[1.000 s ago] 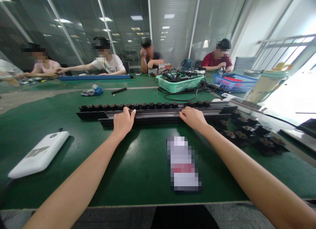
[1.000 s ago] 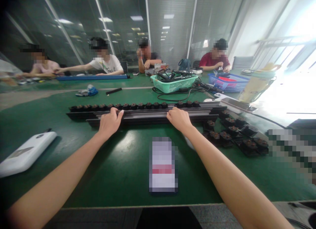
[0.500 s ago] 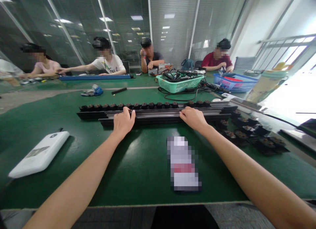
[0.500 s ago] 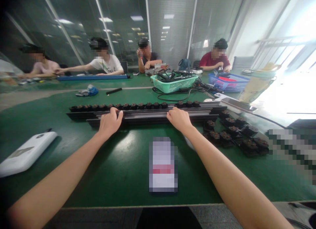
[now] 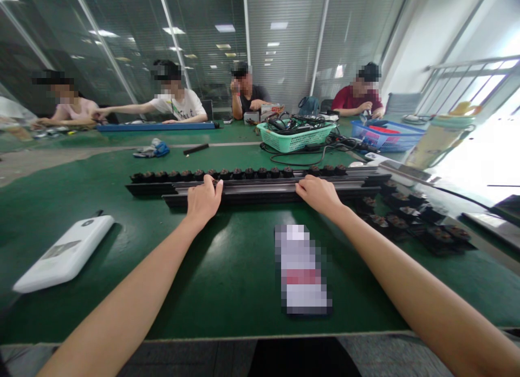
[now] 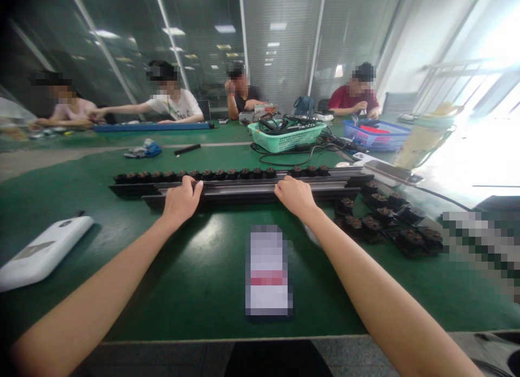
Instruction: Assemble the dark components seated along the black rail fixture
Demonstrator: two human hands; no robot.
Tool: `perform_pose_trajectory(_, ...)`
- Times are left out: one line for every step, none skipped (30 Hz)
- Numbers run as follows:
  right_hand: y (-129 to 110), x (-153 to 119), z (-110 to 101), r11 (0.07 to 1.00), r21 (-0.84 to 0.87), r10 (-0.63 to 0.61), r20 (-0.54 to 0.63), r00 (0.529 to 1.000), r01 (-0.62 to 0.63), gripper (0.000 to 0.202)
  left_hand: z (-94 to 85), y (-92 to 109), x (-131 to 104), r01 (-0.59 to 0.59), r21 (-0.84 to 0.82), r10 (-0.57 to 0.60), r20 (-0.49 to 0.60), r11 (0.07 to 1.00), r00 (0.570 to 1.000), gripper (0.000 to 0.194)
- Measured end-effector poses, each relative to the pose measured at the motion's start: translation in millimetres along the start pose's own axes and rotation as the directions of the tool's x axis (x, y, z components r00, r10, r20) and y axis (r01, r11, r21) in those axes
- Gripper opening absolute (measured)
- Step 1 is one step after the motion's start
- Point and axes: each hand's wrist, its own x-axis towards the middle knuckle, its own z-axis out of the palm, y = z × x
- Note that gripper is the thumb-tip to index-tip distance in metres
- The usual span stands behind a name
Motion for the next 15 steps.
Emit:
perform_pose_trajectory(-0.1, -0.1, 0.1, 1.0, -0.001, 0.002, 0.001, 1.0, -0.002, 0.048, 0.0, 0.2, 0.0, 0.0, 0.002, 0.0, 0.001, 1.0, 1.0, 0.058)
perform_pose_trajectory(-0.1, -0.1, 0.1, 1.0, -0.002, 0.003, 0.001, 1.0, -0.003, 0.048, -0.1, 0.4, 0.0, -0.001, 0.002, 0.001, 0.002, 1.0, 1.0, 0.058)
perform_pose_trajectory(-0.2, -0.3, 0.1, 1.0, -0.003, 0.003, 0.001, 1.0, -0.003, 0.049, -0.2, 0.5, 0.0, -0.002, 0.002, 0.002, 0.004, 1.0, 1.0, 0.058)
perform_pose_trajectory(-0.3, -0.4, 0.0, 1.0, -0.004, 0.004, 0.001, 1.0, -0.004, 0.049, -0.3, 0.6, 0.0, -0.002, 0.001, 0.002, 0.006, 1.0, 1.0, 0.058)
perform_pose_trajectory(-0.4, -0.5, -0.1, 1.0, -0.004, 0.004, 0.0, 1.0, -0.004, 0.048, -0.3, 0.7, 0.0, -0.003, 0.0, 0.003, 0.009, 1.0, 1.0, 0.059)
perform_pose_trajectory(-0.5, -0.7, -0.2, 1.0, -0.004, 0.004, -0.001, 1.0, -0.004, 0.048, -0.3, 0.7, 0.0, -0.003, -0.002, 0.003, 0.011, 1.0, 1.0, 0.059)
perform_pose_trajectory(-0.6, -0.8, -0.4, 1.0, -0.003, 0.004, -0.002, 1.0, -0.004, 0.048, -0.2, 0.6, 0.0, -0.003, -0.003, 0.003, 0.013, 1.0, 1.0, 0.059)
perform_pose_trajectory(-0.7, -0.9, -0.6, 1.0, -0.002, 0.003, -0.002, 1.0, -0.003, 0.048, 0.0, 0.5, 0.0, -0.003, -0.003, 0.003, 0.014, 1.0, 1.0, 0.059)
perform_pose_trajectory(-0.9, -0.9, -0.9, 1.0, -0.001, 0.003, 0.0, 1.0, -0.003, 0.048, 0.2, 0.4, 0.0, -0.004, -0.003, 0.004, 0.012, 1.0, 1.0, 0.059)
perform_pose_trajectory(-1.0, -1.0, -1.2, 1.0, 0.0, 0.002, 0.003, 1.0, -0.002, 0.048, 0.3, 0.3, -0.1, -0.006, -0.003, 0.006, 0.011, 1.0, 1.0, 0.059)
perform_pose_trajectory(-1.2, -1.1, -1.6, 1.0, 0.001, 0.002, 0.006, 1.0, -0.002, 0.049, 0.5, 0.3, -0.1, -0.007, -0.002, 0.007, 0.008, 1.0, 1.0, 0.059)
perform_pose_trajectory(-1.3, -1.1, -1.9, 1.0, 0.002, 0.003, 0.008, 1.0, -0.003, 0.049, 0.5, 0.5, -0.2, -0.009, 0.0, 0.009, 0.007, 1.0, 1.0, 0.059)
perform_pose_trajectory(-1.4, -1.1, -2.1, 1.0, 0.002, 0.005, 0.009, 1.0, -0.005, 0.049, 0.4, 0.7, -0.3, -0.011, 0.002, 0.011, 0.006, 1.0, 1.0, 0.06)
perform_pose_trajectory(-1.5, -1.2, -2.3, 1.0, 0.002, 0.007, 0.01, 1.0, -0.007, 0.049, 0.2, 0.9, -0.4, -0.012, 0.004, 0.012, 0.006, 1.0, 1.0, 0.059)
perform_pose_trajectory(-1.7, -1.2, -2.5, 1.0, 0.001, 0.009, 0.008, 1.0, -0.009, 0.049, -0.1, 1.3, -0.5, -0.013, 0.006, 0.013, 0.008, 1.0, 1.0, 0.059)
